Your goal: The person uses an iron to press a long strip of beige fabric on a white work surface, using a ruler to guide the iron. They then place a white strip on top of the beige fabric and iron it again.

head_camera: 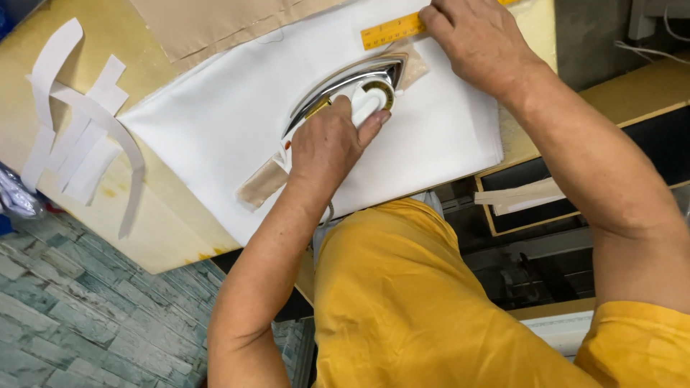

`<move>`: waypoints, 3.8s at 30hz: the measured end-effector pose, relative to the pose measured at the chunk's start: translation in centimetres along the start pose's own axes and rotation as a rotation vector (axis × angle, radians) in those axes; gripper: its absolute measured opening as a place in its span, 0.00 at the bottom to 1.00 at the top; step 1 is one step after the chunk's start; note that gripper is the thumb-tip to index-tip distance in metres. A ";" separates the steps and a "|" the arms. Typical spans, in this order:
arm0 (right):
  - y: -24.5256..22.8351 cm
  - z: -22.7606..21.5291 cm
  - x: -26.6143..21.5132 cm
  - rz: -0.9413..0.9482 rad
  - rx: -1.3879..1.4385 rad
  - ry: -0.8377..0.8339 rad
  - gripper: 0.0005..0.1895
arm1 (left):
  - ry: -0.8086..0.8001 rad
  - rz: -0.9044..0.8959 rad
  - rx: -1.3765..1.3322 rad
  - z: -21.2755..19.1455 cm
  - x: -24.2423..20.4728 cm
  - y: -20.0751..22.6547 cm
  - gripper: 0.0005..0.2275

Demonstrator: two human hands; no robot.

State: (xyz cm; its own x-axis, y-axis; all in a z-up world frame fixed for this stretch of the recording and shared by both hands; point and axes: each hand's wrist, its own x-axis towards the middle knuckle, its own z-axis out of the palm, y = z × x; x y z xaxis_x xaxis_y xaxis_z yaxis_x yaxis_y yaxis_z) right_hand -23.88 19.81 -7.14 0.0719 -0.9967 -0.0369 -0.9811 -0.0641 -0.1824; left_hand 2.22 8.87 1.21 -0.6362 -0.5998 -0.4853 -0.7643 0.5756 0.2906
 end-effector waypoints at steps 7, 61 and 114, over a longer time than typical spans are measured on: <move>-0.5 0.1 1.0 -0.237 -0.320 0.015 0.18 | 0.189 0.054 0.022 2.2 -2.3 -0.3 0.29; -5.6 1.3 -0.3 0.307 0.058 -0.328 0.34 | -0.063 0.126 0.189 -1.2 -2.1 -13.9 0.31; -12.1 4.9 -0.9 0.123 -0.171 -0.142 0.31 | -0.107 -0.088 -0.025 -8.2 -11.5 -22.6 0.27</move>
State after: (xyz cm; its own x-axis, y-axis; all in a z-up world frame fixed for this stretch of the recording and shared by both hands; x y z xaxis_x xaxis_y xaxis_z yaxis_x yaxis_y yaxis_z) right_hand -11.14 21.73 -9.76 -0.0371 -0.9815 -0.1880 -0.9993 0.0376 0.0008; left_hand 26.00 -1.80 7.01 -0.5528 -0.5839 -0.5945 -0.8199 0.5087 0.2627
